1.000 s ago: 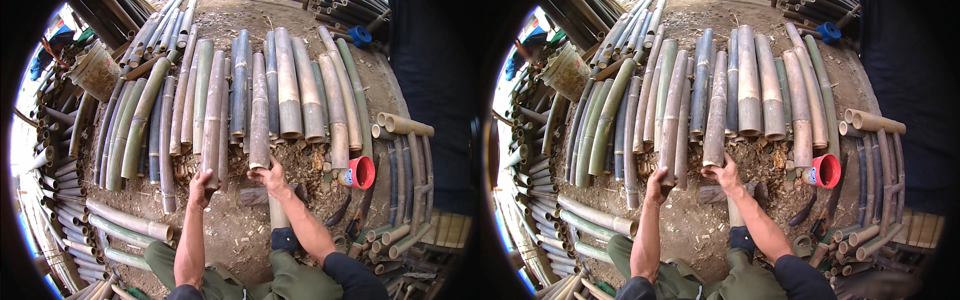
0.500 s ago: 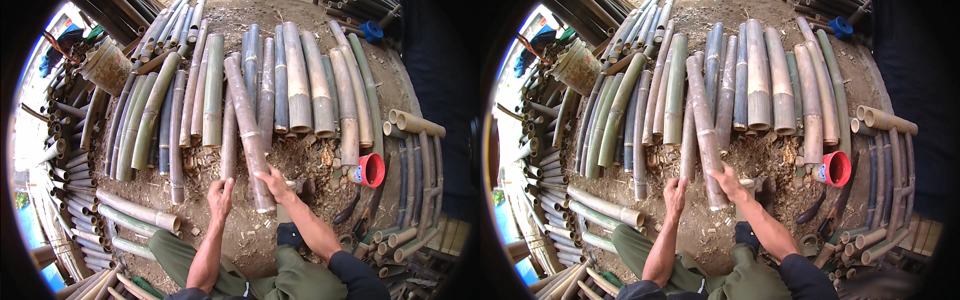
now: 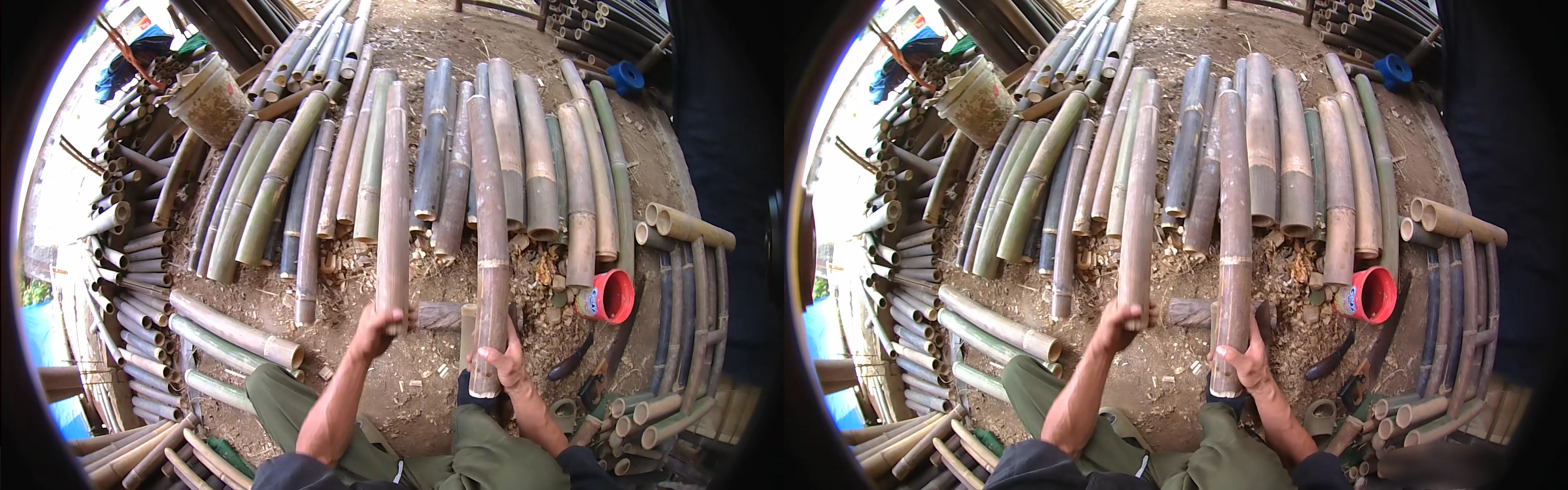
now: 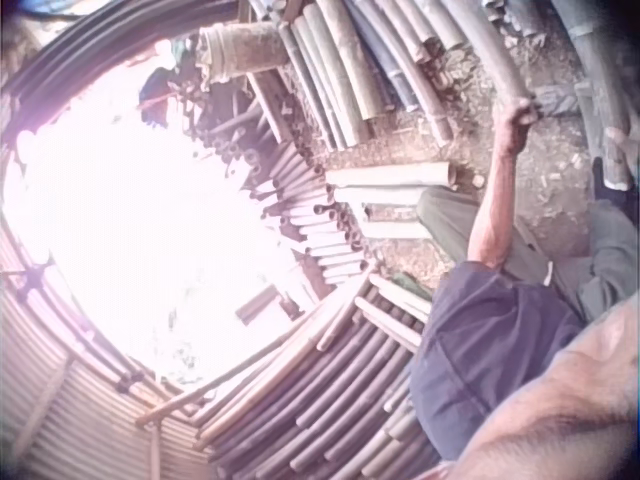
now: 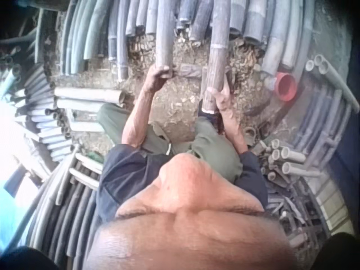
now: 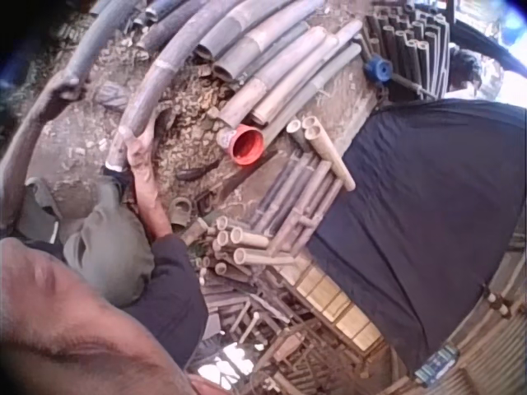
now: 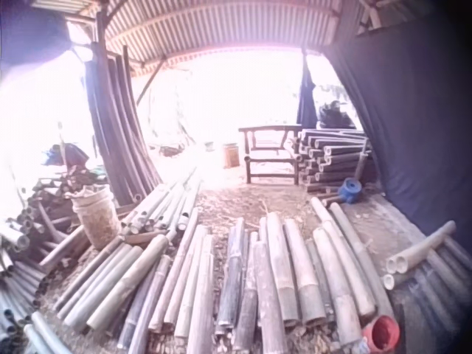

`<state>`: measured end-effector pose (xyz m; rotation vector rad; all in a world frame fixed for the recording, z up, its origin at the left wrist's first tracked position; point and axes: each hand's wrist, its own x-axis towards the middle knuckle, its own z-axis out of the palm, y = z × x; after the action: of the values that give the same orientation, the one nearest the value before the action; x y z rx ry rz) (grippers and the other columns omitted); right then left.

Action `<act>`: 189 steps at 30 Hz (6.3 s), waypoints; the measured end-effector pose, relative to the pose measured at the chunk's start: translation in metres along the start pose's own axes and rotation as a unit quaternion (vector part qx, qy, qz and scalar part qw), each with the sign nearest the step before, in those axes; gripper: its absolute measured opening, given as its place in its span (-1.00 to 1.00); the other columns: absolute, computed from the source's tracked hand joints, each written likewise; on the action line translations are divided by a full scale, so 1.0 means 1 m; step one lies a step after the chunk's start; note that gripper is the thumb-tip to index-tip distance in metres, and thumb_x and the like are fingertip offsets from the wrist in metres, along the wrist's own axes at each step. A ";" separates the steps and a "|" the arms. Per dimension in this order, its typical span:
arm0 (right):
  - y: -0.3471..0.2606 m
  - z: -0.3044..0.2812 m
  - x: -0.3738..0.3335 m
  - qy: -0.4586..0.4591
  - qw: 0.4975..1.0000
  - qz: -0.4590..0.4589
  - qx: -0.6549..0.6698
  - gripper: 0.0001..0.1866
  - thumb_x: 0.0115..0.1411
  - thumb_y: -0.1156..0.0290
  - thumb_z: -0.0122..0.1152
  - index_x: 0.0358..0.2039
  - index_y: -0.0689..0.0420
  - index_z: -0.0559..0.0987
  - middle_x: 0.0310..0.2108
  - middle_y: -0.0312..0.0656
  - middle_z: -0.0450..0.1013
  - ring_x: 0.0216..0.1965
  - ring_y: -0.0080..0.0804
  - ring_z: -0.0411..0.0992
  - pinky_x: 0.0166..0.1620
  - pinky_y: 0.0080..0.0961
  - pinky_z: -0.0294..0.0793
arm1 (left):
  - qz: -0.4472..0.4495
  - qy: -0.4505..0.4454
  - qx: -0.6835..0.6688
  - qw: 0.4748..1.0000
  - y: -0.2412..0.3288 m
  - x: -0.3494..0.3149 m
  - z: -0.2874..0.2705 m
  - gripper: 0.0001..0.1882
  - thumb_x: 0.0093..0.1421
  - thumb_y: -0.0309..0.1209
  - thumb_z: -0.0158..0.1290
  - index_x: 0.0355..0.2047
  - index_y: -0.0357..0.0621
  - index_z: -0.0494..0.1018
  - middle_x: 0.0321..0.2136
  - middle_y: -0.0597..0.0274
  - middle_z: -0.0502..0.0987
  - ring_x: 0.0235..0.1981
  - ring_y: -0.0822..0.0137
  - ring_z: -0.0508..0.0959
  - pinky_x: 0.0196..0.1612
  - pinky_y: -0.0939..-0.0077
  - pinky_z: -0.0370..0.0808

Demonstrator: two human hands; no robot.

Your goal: The person holds and scrapes bamboo segments with a small blade, then uses a larger knife to smooth the edges and hollow out the center of a piece.

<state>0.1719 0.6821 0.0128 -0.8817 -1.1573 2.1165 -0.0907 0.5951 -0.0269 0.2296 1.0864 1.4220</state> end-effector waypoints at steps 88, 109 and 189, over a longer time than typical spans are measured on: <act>-0.126 0.197 0.104 -0.160 0.976 0.135 -0.064 -0.28 0.19 -0.12 0.18 0.02 0.35 0.40 -0.29 -0.06 0.51 -0.39 -0.33 0.55 -0.43 -0.38 0.63 | 0.079 0.006 -0.173 0.982 0.174 -0.081 0.053 -0.21 0.21 0.12 0.11 0.17 -0.31 0.25 -0.05 0.01 0.49 -0.10 0.22 0.57 -0.05 0.39 0.59; -0.100 -0.091 -0.028 0.154 0.967 0.031 -0.199 -0.40 0.33 0.03 0.09 0.23 0.17 0.34 -0.36 -0.16 0.52 -0.48 -0.51 0.53 -0.39 -0.54 0.56 | 0.298 -0.076 0.407 0.860 0.177 -0.004 0.152 -0.06 -0.23 -0.22 0.39 0.15 -0.29 0.23 -0.12 -0.09 0.51 -0.10 0.17 0.55 0.02 0.25 0.51; -0.106 -0.194 -0.064 -0.166 0.579 -0.032 -0.797 -0.85 0.10 0.30 0.28 -0.34 0.03 0.56 -0.48 -0.23 0.45 -0.41 -0.19 0.53 -0.39 -0.27 0.54 | 0.518 -0.058 0.180 0.834 0.062 -0.127 0.160 -0.08 -0.11 0.02 0.43 0.13 -0.02 0.15 -0.19 0.25 0.40 -0.18 0.27 0.48 0.03 0.15 0.33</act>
<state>0.3778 0.7812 0.0436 -0.9400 -3.2555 0.5513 0.0073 0.5729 0.1611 1.3255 1.1648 2.0791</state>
